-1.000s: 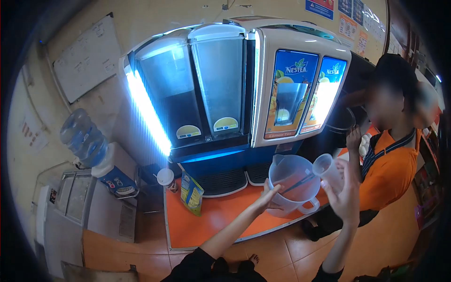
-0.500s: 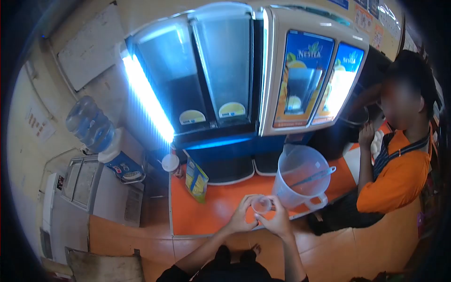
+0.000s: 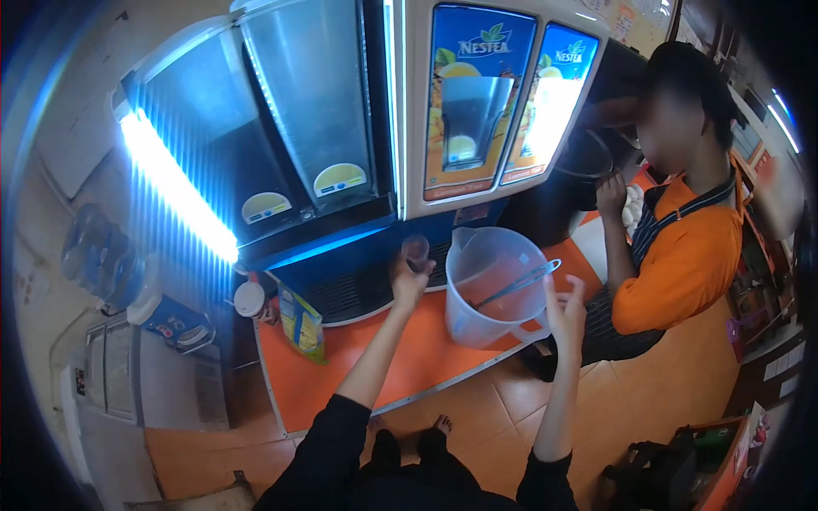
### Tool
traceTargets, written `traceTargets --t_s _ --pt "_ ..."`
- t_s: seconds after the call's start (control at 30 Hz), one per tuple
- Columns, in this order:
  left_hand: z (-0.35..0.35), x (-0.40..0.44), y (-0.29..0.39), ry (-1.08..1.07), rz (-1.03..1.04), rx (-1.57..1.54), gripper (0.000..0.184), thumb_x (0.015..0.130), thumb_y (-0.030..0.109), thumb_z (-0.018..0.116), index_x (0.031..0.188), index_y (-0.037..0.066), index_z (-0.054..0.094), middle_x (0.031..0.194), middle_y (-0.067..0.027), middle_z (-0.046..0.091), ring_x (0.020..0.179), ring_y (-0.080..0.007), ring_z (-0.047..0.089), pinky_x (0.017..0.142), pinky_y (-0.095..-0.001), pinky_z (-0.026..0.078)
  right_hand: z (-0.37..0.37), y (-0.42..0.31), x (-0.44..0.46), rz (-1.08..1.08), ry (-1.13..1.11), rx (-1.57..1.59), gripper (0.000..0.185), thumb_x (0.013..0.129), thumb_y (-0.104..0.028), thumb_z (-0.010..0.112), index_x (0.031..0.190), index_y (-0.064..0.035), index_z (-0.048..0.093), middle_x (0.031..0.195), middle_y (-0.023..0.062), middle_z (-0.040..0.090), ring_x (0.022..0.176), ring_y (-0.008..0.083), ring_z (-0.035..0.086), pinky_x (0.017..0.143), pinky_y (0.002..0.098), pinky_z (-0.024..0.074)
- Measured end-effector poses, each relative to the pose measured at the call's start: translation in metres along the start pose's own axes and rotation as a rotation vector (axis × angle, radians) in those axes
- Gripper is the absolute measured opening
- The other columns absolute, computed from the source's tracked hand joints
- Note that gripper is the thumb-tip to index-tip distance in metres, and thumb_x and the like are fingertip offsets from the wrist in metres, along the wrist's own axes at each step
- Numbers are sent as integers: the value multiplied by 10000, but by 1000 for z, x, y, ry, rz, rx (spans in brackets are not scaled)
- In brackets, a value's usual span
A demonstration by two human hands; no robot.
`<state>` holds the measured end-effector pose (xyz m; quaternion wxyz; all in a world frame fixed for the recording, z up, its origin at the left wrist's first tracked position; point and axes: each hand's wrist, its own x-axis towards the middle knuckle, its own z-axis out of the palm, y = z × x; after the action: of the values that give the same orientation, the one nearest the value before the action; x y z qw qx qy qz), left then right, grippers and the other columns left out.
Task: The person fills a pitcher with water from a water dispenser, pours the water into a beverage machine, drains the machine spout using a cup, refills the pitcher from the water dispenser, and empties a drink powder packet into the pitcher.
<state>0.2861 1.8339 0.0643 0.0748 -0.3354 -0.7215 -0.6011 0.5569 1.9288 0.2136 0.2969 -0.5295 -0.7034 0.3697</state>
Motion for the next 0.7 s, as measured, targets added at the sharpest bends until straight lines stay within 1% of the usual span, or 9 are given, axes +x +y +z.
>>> traceTargets --t_s 0.07,0.2,0.27,0.43,0.5,0.57,0.63,0.67,0.7 --pt "16 12 4 -43 -296 51 482 674 129 800 1092 42 577 1012 -132 642 947 -310 618 849 -393 473 5 5 30 -45 -51 -147 512 854 -471 590 1109 -28 569 942 203 640 916 380 616 793 482 453" --pt "41 11 -34 -52 -180 168 531 665 143 805 1121 28 559 1072 -144 605 985 -336 594 863 -403 474 17 15 59 -159 -135 -254 511 859 -519 556 973 -29 647 941 231 643 925 381 625 795 465 464" --pt "44 7 -44 -146 -300 124 565 686 156 790 1162 10 522 1086 -173 573 1051 -370 543 901 -420 446 21 25 65 -152 -140 -247 438 891 -453 539 953 -40 670 944 258 628 902 392 618 786 456 466" --pt "9 -42 14 92 -4 266 609 675 49 646 1235 17 408 1205 -235 423 1190 -418 368 985 -501 350 13 -7 37 -592 119 -225 326 945 -309 512 1047 -42 671 826 189 647 682 359 595 666 423 478" --pt "-8 -73 84 106 145 -109 612 626 37 594 1216 35 431 1278 -216 369 1191 -404 367 1025 -532 310 8 -10 33 -545 -12 -148 314 945 -291 521 1022 -28 675 819 163 649 634 320 587 617 401 461" --pt "-12 -87 114 33 490 -105 593 625 58 569 1204 44 440 1288 -203 358 1228 -390 343 1050 -505 293 -4 -14 23 -496 -143 -75 303 946 -274 531 998 -14 678 811 138 651 586 282 580 567 380 445" --pt "-21 -78 145 -107 537 110 626 622 69 562 1229 39 411 1274 -198 352 1250 -384 314 1050 -507 284 -29 -22 0 -654 221 143 259 949 -229 540 1006 -25 688 732 54 598 552 72 466 484 236 355" --pt "-23 -74 153 -258 573 326 661 618 81 556 1254 34 382 1261 -193 345 1272 -379 285 1050 -509 276 -49 -26 -15 -714 314 227 275 963 -236 516 945 -24 690 771 51 622 555 73 471 474 225 356" --pt "-19 -72 123 -146 478 295 734 605 86 559 1313 75 366 1289 -209 305 1303 -388 215 1061 -526 230 -70 -34 -35 -730 403 245 315 982 -227 472 947 15 670 762 73 618 550 70 464 462 204 342"
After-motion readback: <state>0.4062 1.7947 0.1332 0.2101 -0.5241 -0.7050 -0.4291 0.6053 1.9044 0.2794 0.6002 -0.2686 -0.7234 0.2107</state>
